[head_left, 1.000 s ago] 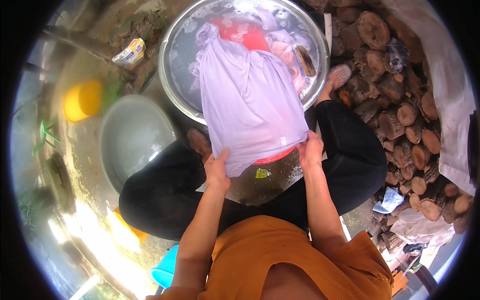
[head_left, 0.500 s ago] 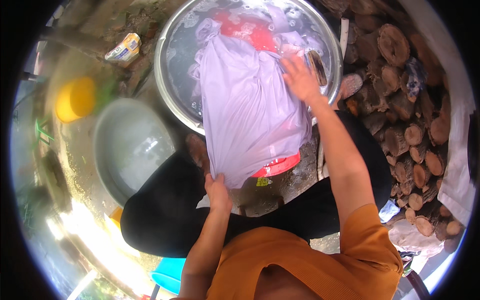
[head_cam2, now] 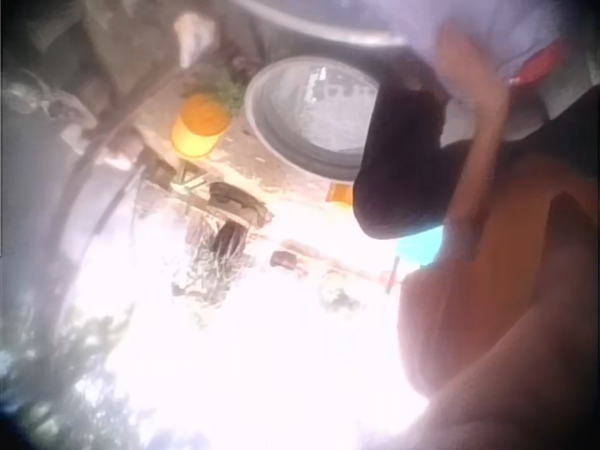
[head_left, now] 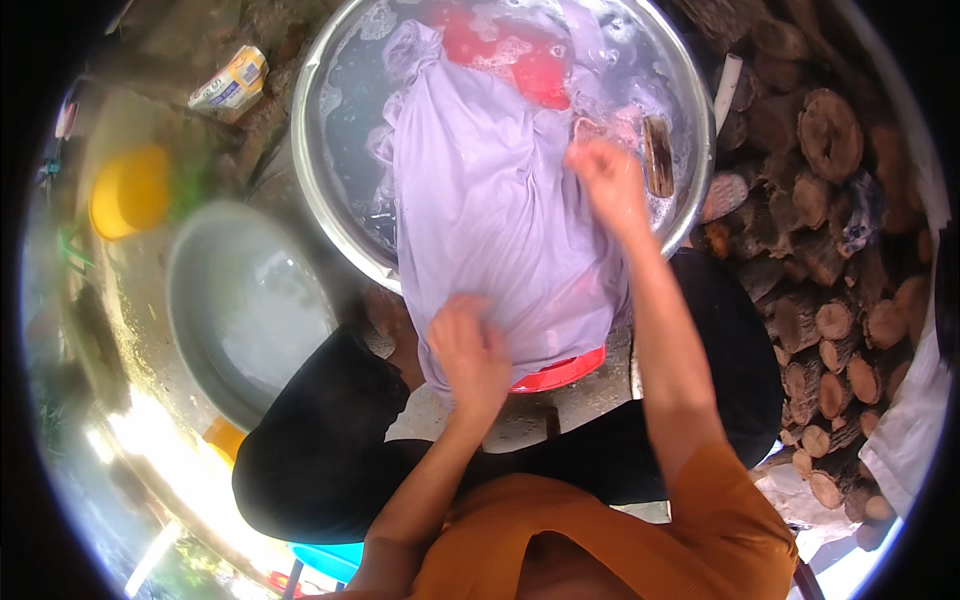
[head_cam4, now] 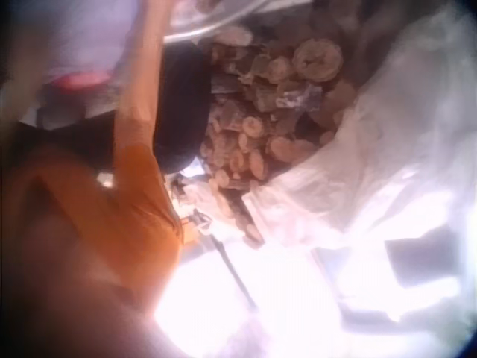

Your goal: The person washes a purple garment by hand in a metal basin filled with soapy water. They scrub the fabric with a brush and a bar of soap, then rinse and wring it out.

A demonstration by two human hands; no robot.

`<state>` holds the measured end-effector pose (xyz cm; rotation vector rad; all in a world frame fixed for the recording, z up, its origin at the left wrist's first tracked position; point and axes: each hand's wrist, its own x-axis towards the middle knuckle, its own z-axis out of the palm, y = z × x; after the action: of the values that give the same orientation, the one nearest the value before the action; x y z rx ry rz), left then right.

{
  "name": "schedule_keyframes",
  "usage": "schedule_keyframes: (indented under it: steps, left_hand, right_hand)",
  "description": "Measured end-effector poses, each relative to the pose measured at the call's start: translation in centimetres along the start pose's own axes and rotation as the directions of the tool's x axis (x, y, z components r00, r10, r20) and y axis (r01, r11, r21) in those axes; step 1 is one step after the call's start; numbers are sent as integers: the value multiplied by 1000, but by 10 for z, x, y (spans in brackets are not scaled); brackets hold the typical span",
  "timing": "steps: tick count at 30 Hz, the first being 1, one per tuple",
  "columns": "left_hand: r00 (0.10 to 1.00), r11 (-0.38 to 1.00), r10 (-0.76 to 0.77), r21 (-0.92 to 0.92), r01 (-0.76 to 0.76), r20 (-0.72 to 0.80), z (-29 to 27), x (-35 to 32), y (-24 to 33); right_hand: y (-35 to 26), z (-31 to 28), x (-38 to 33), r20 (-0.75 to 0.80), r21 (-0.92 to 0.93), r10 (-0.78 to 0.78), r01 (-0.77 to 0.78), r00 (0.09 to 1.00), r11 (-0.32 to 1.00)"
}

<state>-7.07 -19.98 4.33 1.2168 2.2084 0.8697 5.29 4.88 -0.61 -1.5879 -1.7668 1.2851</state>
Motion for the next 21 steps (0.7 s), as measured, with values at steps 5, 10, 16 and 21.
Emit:
schedule_keyframes:
  steps: [5, 10, 16, 21]
  left_hand:
    - [990, 951, 105, 281, -128, 96, 8, -6, 1]
    - [974, 929, 159, 311, -202, 158, 8, -2, 0]
    - [986, 983, -141, -134, 128, -94, 9, 78, -22]
    - [971, 977, -212, -59, 207, -108, 33, 162, -71]
  right_hand:
    - [0, 68, -63, 350, -327, -691, 774, 632, 542]
    - [2, 26, 19, 370, -604, -551, 645, 748, 468]
    - [-7, 16, -59, -187, -249, -301, 251, 935, 935]
    - [-11, 19, -154, 36, -467, -297, 279, 954, 839]
